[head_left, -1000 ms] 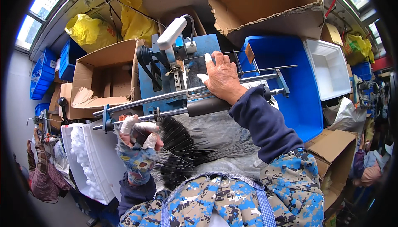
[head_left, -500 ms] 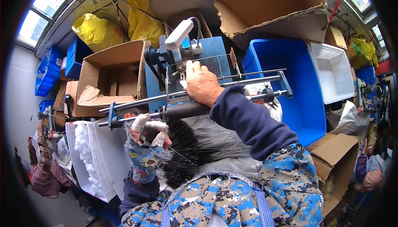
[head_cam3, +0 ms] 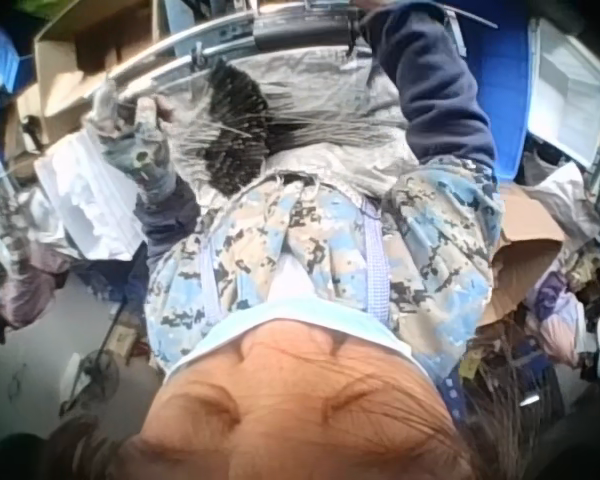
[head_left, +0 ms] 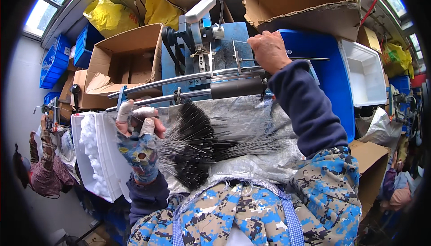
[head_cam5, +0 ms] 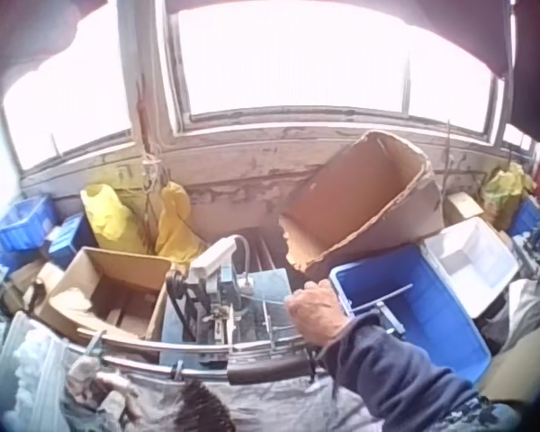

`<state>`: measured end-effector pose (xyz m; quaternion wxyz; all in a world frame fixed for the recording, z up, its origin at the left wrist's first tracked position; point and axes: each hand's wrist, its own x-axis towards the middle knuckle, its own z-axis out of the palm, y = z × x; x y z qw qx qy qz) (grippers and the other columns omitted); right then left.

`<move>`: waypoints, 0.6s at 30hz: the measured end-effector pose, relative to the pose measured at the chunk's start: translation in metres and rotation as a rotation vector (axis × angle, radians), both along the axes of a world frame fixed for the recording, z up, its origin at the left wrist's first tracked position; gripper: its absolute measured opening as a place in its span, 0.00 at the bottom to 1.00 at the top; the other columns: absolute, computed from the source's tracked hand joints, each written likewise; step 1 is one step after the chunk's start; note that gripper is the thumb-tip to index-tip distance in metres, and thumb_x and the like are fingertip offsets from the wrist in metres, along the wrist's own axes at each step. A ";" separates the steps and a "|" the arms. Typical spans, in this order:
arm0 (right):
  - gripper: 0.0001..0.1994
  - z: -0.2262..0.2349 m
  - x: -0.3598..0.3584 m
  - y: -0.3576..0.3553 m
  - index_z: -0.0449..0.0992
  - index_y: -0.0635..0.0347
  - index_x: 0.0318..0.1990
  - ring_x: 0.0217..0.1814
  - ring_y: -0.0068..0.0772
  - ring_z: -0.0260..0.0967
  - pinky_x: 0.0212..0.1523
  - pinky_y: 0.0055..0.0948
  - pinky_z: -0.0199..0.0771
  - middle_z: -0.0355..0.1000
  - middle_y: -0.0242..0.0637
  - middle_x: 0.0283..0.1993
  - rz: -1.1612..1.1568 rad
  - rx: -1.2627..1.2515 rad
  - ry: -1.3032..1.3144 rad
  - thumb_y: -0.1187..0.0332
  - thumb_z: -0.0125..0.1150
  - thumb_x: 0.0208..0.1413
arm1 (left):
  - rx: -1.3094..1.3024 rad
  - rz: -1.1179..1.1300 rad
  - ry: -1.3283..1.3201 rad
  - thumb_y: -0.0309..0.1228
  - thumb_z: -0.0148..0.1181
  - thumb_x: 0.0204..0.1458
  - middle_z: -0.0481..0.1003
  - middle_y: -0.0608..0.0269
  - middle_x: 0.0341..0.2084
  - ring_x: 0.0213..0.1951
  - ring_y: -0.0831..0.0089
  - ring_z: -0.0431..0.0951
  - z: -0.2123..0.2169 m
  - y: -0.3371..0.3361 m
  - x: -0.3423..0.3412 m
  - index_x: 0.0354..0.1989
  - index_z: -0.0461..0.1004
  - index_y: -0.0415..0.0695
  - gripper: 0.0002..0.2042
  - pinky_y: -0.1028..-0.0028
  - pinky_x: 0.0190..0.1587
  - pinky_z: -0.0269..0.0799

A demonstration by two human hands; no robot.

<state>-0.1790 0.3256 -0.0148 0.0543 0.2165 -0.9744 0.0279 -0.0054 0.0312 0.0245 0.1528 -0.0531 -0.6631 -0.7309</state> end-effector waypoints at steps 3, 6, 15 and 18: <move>0.04 0.038 0.063 0.017 0.74 0.56 0.28 0.37 0.37 0.67 0.37 0.36 0.61 0.72 0.36 0.26 0.100 -0.009 -0.088 0.75 0.54 0.42 | -0.067 0.093 0.019 0.18 0.49 0.51 0.74 0.51 0.36 0.23 0.71 0.74 -0.003 -0.043 0.020 0.59 0.52 0.41 0.25 0.78 0.19 0.72; 0.11 0.042 0.122 0.008 0.71 0.64 0.35 0.34 0.39 0.68 0.41 0.38 0.62 0.71 0.42 0.31 0.235 -0.234 -0.111 0.73 0.61 0.42 | -0.018 0.074 -0.029 0.16 0.48 0.50 0.74 0.51 0.32 0.23 0.73 0.74 0.000 -0.018 0.007 0.56 0.57 0.40 0.22 0.79 0.21 0.72; 0.09 0.025 0.140 -0.053 0.71 0.67 0.39 0.24 0.22 0.64 0.29 0.22 0.66 0.67 0.36 0.23 0.299 -1.348 -0.785 0.82 0.48 0.50 | -0.495 -0.179 -0.057 0.27 0.64 0.41 0.68 0.50 0.47 0.47 0.66 0.70 -0.002 -0.009 0.023 0.58 0.56 0.38 0.34 0.68 0.49 0.64; 0.16 0.015 0.132 -0.006 0.68 0.68 0.41 0.34 0.50 0.69 0.32 0.35 0.69 0.67 0.44 0.31 0.277 -0.715 -0.444 0.73 0.58 0.43 | -1.353 -0.278 -0.172 0.42 0.68 0.31 0.57 0.45 0.56 0.57 0.55 0.58 -0.016 -0.065 0.053 0.60 0.53 0.41 0.45 0.53 0.58 0.48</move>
